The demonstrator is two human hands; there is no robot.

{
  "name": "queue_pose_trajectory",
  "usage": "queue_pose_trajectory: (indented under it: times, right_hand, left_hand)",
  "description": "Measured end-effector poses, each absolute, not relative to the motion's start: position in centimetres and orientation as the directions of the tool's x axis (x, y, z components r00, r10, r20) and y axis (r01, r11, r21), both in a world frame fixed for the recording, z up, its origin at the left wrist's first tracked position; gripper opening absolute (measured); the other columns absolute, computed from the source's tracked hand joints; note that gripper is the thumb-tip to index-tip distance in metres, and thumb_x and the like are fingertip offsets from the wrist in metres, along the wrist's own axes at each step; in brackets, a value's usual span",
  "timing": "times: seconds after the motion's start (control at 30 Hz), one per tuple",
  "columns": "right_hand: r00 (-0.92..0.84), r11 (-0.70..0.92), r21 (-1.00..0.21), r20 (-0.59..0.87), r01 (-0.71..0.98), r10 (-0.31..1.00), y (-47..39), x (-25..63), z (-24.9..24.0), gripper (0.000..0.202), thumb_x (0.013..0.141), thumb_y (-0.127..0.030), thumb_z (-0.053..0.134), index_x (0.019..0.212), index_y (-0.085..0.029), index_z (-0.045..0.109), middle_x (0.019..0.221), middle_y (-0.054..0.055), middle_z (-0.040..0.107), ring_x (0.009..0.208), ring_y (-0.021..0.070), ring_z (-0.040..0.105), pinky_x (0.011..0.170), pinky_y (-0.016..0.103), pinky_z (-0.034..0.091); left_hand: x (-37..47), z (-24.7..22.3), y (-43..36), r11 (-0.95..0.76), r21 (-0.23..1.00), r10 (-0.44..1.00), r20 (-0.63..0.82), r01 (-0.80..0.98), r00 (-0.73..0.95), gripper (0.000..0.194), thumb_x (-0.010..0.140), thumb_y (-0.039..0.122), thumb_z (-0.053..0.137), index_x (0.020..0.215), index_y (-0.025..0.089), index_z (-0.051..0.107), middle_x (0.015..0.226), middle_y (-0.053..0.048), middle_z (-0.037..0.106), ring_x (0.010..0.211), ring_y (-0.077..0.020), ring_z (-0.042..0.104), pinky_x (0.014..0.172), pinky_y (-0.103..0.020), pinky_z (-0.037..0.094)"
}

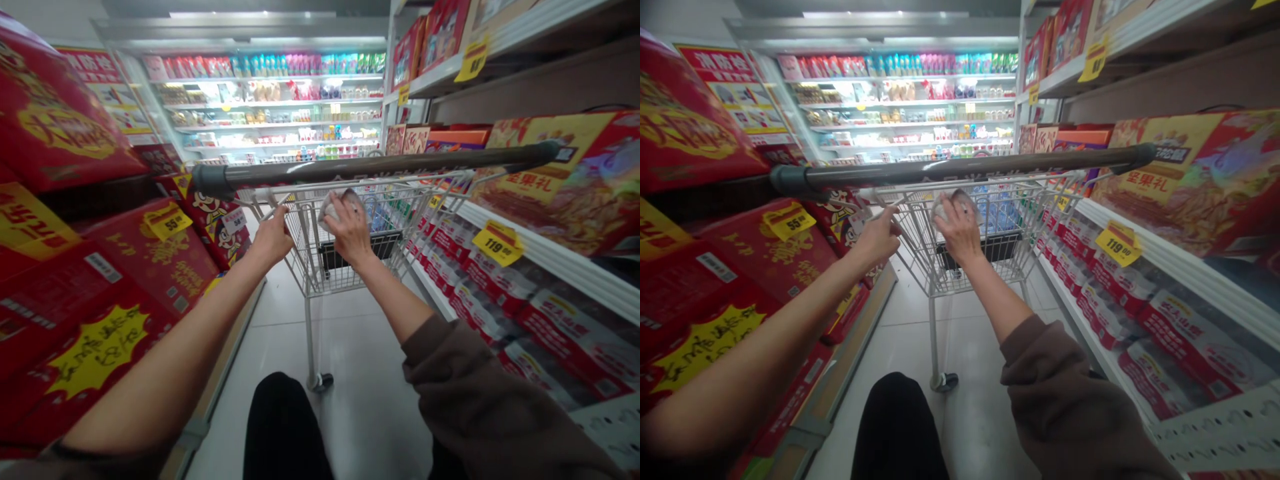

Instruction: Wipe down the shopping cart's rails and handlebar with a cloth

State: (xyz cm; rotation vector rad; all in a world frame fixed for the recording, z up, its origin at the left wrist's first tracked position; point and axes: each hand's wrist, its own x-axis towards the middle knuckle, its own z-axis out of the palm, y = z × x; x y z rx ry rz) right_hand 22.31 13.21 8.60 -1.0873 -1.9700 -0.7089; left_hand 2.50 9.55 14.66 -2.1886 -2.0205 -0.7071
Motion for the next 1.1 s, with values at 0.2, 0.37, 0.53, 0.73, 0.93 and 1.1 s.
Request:
queue_pose_trajectory:
  times: [0.2, 0.37, 0.53, 0.73, 0.93, 1.1]
  right_hand:
    - [-0.268, 0.446, 0.022, 0.825, 0.895, 0.497, 12.7, 23.2, 9.1, 0.035, 0.087, -0.004, 0.053, 0.114, -0.019, 0.069, 0.162, 0.010, 0.041, 0.151, 0.0318, 0.038, 0.120, 0.056, 0.036]
    - [-0.290, 0.457, 0.029, 0.808, 0.889, 0.513, 12.6, 23.7, 9.8, 0.040, 0.086, -0.005, 0.057, 0.121, -0.021, 0.067, 0.160, 0.009, 0.045, 0.151, 0.0308, 0.036, 0.123, 0.058, 0.032]
    - [-0.192, 0.405, -0.039, 0.837, 0.913, 0.512, 12.1, 24.4, 10.0, 0.038, 0.084, -0.005, 0.057, 0.118, -0.020, 0.066, 0.156, 0.013, 0.049, 0.147, 0.0322, 0.040, 0.118, 0.054, 0.039]
    - [-0.255, 0.598, -0.065, 0.863, 0.799, 0.435, 10.9, 24.0, 8.3, 0.066, 0.085, -0.008, 0.051, 0.148, -0.023, 0.038, 0.154, 0.013, 0.047, 0.147, 0.0239, 0.040, 0.117, 0.048, 0.041]
    - [-0.130, 0.598, -0.172, 0.895, 0.783, 0.427, 10.3, 25.1, 7.6, 0.088, 0.078, -0.026, 0.068, 0.152, -0.018, 0.021, 0.169, 0.020, 0.010, 0.158, 0.0350, 0.013, 0.124, 0.060, 0.028]
    - [-0.213, 0.732, -0.207, 0.875, 0.649, 0.436, 11.2, 26.2, 7.6, 0.114, 0.074, -0.028, 0.073, 0.159, -0.021, -0.002, 0.166, 0.018, 0.024, 0.157, 0.0357, 0.015, 0.121, 0.065, 0.030]
  left_hand:
    - [5.5, 14.3, 8.6, -0.226, 0.083, 0.744, 0.658, 0.971, 0.117, 0.059, 0.080, 0.007, 0.044, 0.137, 0.019, 0.054, 0.125, -0.016, 0.064, 0.121, -0.0318, 0.058, 0.103, -0.046, 0.047]
    - [8.7, 13.7, 10.2, -0.430, -0.012, 0.641, 0.700, 0.903, 0.315, 0.069, 0.080, 0.008, 0.045, 0.149, 0.015, 0.044, 0.147, -0.014, 0.052, 0.143, -0.0293, 0.042, 0.126, -0.050, 0.022]
    - [8.5, 13.4, 11.2, -0.431, 0.056, 0.693, 0.660, 0.901, 0.290, 0.071, 0.078, 0.007, 0.047, 0.149, 0.010, 0.043, 0.149, -0.016, 0.050, 0.151, -0.0288, 0.033, 0.129, -0.051, 0.013]
    - [9.1, 13.7, 9.7, -0.566, 0.493, 0.730, 0.673, 0.660, 0.123, 0.049, 0.101, 0.041, 0.034, 0.138, 0.017, 0.057, 0.136, -0.013, 0.062, 0.128, -0.0244, 0.056, 0.114, -0.044, 0.042]
    - [9.8, 12.9, 9.9, -0.519, 0.824, 0.853, 0.484, 0.228, 0.193, 0.060, 0.082, 0.057, 0.071, 0.128, 0.018, 0.066, 0.126, -0.011, 0.070, 0.115, -0.0245, 0.064, 0.100, -0.037, 0.050]
    - [9.5, 12.6, 9.7, -0.675, 0.727, 0.714, 0.601, 0.126, 0.359, 0.028, 0.076, 0.046, 0.081, 0.084, 0.019, 0.074, 0.115, -0.007, 0.070, 0.115, -0.0219, 0.063, 0.108, -0.036, 0.044]
